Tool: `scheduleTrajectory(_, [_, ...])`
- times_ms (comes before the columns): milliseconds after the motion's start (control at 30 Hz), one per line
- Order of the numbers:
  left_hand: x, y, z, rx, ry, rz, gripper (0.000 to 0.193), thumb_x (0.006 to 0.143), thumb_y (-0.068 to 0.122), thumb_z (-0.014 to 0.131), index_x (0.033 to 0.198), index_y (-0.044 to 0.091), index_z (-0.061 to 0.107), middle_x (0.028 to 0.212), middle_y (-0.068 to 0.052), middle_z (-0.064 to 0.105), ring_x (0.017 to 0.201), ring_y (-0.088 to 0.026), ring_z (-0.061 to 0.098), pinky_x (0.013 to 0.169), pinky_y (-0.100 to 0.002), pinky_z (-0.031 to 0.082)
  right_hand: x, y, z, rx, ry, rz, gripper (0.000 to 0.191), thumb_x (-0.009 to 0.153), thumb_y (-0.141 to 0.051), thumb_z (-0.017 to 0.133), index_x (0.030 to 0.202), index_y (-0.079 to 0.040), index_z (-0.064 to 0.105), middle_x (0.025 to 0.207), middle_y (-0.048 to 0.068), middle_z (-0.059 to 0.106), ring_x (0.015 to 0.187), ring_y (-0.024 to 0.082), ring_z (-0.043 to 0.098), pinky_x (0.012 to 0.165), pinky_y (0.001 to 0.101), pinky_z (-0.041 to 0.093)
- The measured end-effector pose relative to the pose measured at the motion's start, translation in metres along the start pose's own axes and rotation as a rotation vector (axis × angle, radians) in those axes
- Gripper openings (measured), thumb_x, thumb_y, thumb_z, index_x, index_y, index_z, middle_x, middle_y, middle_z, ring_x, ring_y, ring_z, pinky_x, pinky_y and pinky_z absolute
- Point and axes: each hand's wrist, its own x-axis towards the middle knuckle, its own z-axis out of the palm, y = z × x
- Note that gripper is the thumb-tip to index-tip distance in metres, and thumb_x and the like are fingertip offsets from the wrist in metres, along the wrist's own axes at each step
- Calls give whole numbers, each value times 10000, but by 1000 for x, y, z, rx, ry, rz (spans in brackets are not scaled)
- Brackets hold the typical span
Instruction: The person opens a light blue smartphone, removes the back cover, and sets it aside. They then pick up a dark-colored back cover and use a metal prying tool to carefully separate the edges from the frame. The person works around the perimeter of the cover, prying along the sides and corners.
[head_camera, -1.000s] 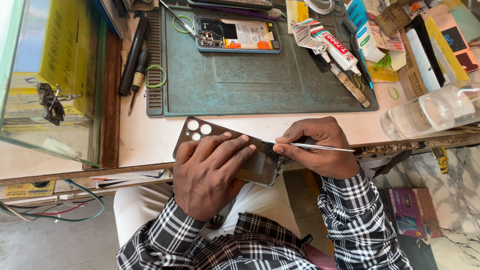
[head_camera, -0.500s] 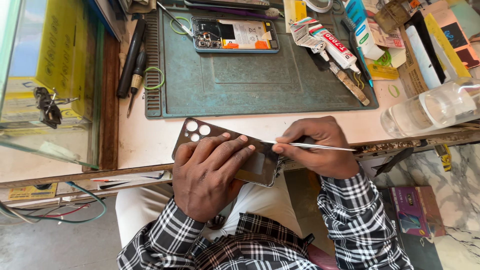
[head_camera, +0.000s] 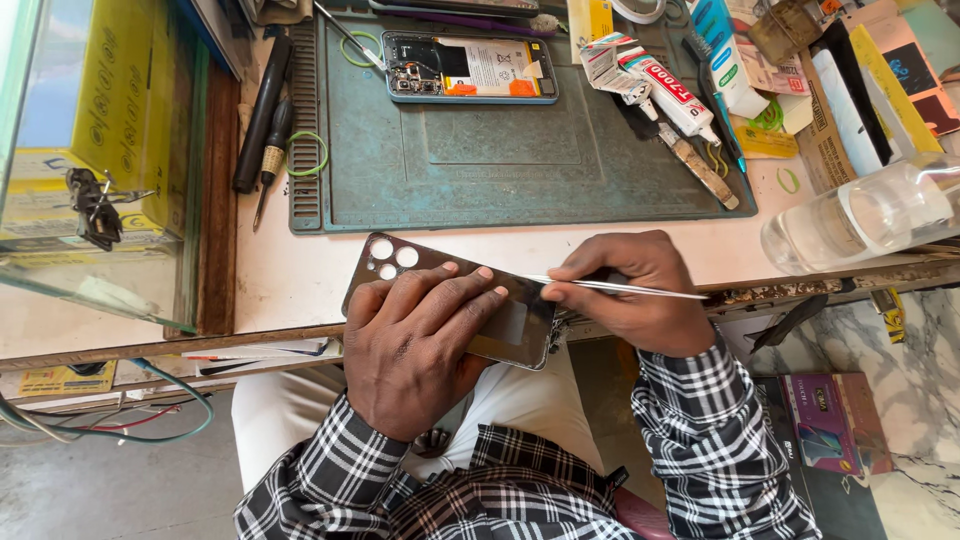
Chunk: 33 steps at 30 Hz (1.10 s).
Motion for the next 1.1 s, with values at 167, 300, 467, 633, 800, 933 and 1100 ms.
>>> scheduleTrajectory(167, [0,0,0,2,0,4,515,712,276,837,1214,201,751,1288,45,707,1178,-164,631,941,-378,392,-1,0,-1,17,-18,59,110,852,1,815,898,-5,716,858,71,766,786,94,725,692,231,573])
scheduleTrajectory(300, [0,0,0,9,2,4,512,711,269,836,1211,201,752,1279,49,708,1177,-159,632,946,-382,392,3,-2,2,-72,-28,-19,124,848,-4,820,881,-15,702,865,65,771,802,98,743,713,229,585])
scheduleTrajectory(467, [0,-1,0,5,1,6,515,707,280,837,1209,200,753,1283,44,706,1177,-166,629,943,-384,389,5,-2,4,-71,-41,-1,117,846,-11,828,889,-18,720,867,67,777,801,103,747,701,230,583])
scheduleTrajectory(633, [0,-1,0,10,4,13,511,714,285,836,1211,202,751,1290,47,705,1182,-164,629,949,-382,391,0,1,4,59,-9,78,118,851,-29,816,930,-17,728,905,60,771,842,96,749,733,232,598])
scheduleTrajectory(800, [0,-1,0,3,3,12,513,715,295,839,1210,199,748,1296,43,704,1177,-168,627,940,-383,388,-2,1,4,-26,6,41,125,839,-23,840,895,-17,729,865,56,765,787,89,715,687,225,564])
scheduleTrajectory(933, [0,-1,0,5,1,9,512,716,294,839,1212,202,748,1292,49,702,1181,-163,625,944,-383,386,2,-3,5,-52,-11,38,100,844,-19,827,893,-19,739,842,47,770,772,79,718,682,218,564])
scheduleTrajectory(1100, [0,-1,1,3,-11,14,526,704,285,839,1215,197,750,1291,45,700,1182,-166,625,944,-382,387,6,-6,6,-99,-26,68,87,840,-27,827,886,-21,753,821,39,774,747,71,715,655,215,551])
